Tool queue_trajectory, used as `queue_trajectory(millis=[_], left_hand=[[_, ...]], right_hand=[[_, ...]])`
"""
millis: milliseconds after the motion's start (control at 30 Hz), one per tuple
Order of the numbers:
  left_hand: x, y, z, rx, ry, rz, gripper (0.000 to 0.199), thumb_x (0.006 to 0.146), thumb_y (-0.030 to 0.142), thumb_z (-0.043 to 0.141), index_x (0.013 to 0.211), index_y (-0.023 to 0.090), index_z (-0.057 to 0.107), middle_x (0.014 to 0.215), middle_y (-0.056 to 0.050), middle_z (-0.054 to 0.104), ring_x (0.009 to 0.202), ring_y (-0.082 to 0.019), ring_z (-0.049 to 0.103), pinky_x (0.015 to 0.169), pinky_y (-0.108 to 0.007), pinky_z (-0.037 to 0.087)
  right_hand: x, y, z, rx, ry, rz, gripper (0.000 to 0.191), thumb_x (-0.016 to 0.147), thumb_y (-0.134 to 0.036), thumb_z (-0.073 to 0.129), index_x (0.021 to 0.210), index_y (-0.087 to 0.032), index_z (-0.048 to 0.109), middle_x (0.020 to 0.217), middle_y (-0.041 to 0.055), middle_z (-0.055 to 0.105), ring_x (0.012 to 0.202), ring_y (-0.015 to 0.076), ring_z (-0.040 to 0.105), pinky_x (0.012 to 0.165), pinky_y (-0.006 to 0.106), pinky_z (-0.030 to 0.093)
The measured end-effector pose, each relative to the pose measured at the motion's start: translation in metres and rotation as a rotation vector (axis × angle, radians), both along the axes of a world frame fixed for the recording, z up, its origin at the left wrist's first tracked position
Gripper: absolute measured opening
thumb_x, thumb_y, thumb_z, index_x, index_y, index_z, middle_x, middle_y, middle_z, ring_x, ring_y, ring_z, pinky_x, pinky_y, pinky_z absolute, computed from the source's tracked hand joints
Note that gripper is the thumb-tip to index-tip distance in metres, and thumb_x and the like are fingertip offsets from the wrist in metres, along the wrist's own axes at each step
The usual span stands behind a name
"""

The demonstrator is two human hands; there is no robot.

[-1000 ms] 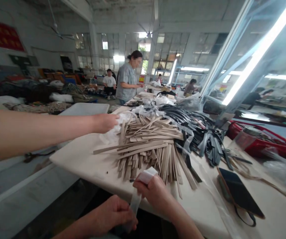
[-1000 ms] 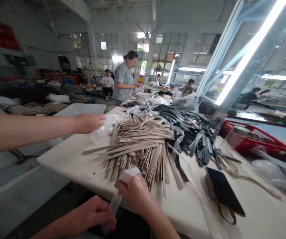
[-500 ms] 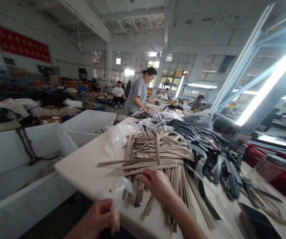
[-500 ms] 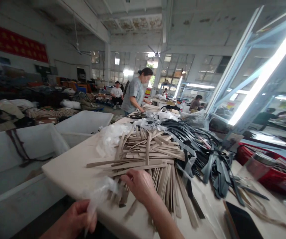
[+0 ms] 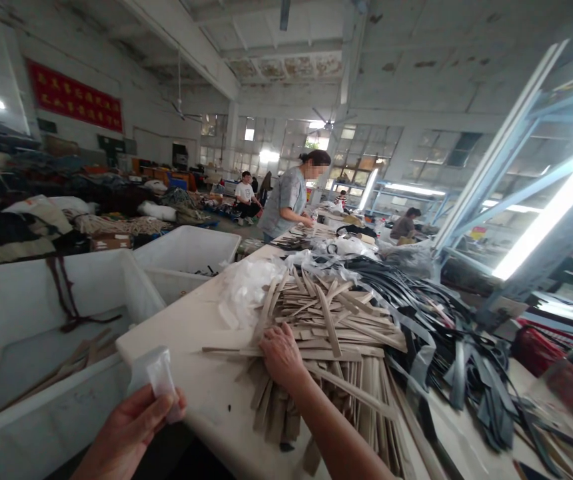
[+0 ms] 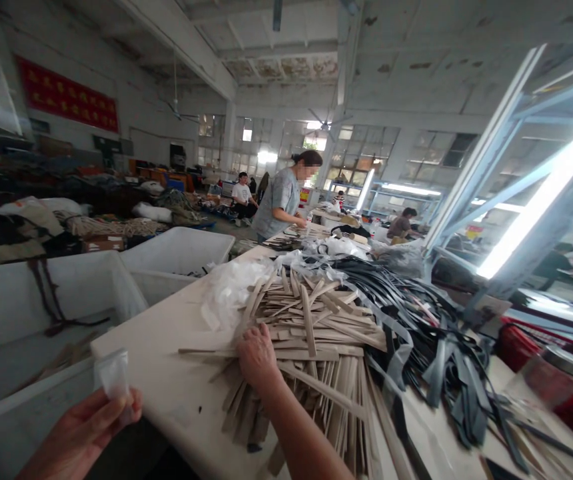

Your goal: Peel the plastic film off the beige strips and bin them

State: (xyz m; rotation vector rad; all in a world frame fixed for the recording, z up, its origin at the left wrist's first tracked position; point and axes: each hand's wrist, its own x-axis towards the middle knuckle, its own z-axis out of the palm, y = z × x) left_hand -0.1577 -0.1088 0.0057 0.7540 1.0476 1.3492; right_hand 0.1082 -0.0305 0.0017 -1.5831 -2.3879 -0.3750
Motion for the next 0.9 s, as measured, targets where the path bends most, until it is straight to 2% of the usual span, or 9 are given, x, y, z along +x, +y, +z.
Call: queue_trajectory(millis=[167,300,400,533,600,667,733,800,900], left_hand=[[-0.009,0.008,-0.022,-0.033,-0.083,-0.092,0.036,0.055,0.045,0.088,0.071,0.015,0.076,0.068,-0.004,0.070,0.068,-0.014,0.061,0.069,-0.022,0.054],[-0.011,0.016,-0.035,-0.124,-0.214,-0.081,0.036,0.053,0.037,0.091,0.073,0.013,0.075,0.076,-0.006,0.073,0.072,-0.015,0.064,0.069,-0.022,0.057],[-0.010,0.021,-0.043,-0.200,-0.289,-0.028,0.032,0.051,0.026,0.093,0.072,0.012,0.074,0.078,-0.008,0.074,0.072,-0.016,0.066,0.066,-0.023,0.059],[-0.006,0.024,-0.049,-0.247,-0.341,0.036,0.012,0.065,0.006,0.080,0.071,0.011,0.072,0.076,-0.007,0.073,0.066,-0.015,0.067,0.061,-0.023,0.060],[-0.003,0.023,-0.048,-0.257,-0.361,0.025,0.011,0.070,0.002,0.075,0.074,0.011,0.071,0.078,-0.007,0.073,0.064,-0.014,0.067,0.061,-0.022,0.060],[0.001,0.022,-0.044,-0.271,-0.377,0.004,0.012,0.072,0.001,0.073,0.077,0.011,0.071,0.079,-0.007,0.074,0.063,-0.013,0.067,0.060,-0.022,0.060],[0.006,0.021,-0.039,-0.269,-0.385,-0.014,0.011,0.073,0.002,0.073,0.078,0.012,0.070,0.081,-0.006,0.074,0.063,-0.013,0.068,0.061,-0.022,0.060],[0.010,0.021,-0.033,-0.258,-0.386,-0.024,0.010,0.074,0.004,0.073,0.079,0.012,0.070,0.081,-0.006,0.074,0.063,-0.013,0.068,0.060,-0.023,0.060],[0.015,0.022,-0.023,-0.234,-0.383,-0.028,0.006,0.077,0.005,0.071,0.079,0.011,0.070,0.080,-0.006,0.074,0.060,-0.012,0.067,0.058,-0.022,0.059]], right_hand=[[0.009,0.006,-0.008,0.099,0.051,0.044,0.024,0.086,-0.004,0.044,0.084,-0.021,0.061,0.080,-0.0002,0.064,0.081,0.0181,0.060,0.106,0.042,0.035],[0.042,0.003,0.013,0.236,0.209,-0.012,0.028,0.081,-0.007,0.043,0.095,-0.021,0.062,0.084,0.0030,0.066,0.083,0.0195,0.061,0.095,0.034,0.043],[0.088,-0.011,0.042,0.414,0.393,-0.209,0.026,0.085,-0.018,0.042,0.102,-0.019,0.062,0.090,0.0068,0.068,0.083,0.0222,0.062,0.076,0.031,0.047],[0.146,-0.038,0.066,0.683,0.632,-0.567,0.036,0.095,-0.041,0.038,0.099,-0.017,0.064,0.092,0.0097,0.067,0.083,0.0251,0.060,0.076,0.036,0.042],[0.160,-0.048,0.061,0.736,0.710,-0.670,0.040,0.093,-0.048,0.042,0.096,-0.016,0.066,0.090,0.0105,0.067,0.083,0.0261,0.061,0.074,0.036,0.042],[0.163,-0.053,0.044,0.707,0.763,-0.698,0.043,0.085,-0.054,0.052,0.088,-0.014,0.067,0.079,0.0103,0.066,0.075,0.0266,0.061,0.066,0.035,0.043],[0.160,-0.053,0.023,0.628,0.795,-0.659,0.044,0.077,-0.058,0.058,0.080,-0.015,0.066,0.068,0.0085,0.065,0.067,0.0259,0.060,0.060,0.034,0.043],[0.158,-0.051,0.007,0.553,0.814,-0.583,0.047,0.075,-0.061,0.055,0.081,-0.016,0.067,0.068,0.0078,0.066,0.066,0.0249,0.061,0.062,0.034,0.046],[0.160,-0.049,0.008,0.530,0.844,-0.528,0.056,0.076,-0.064,0.049,0.091,-0.014,0.068,0.082,0.0116,0.069,0.078,0.0266,0.063,0.073,0.036,0.048]])
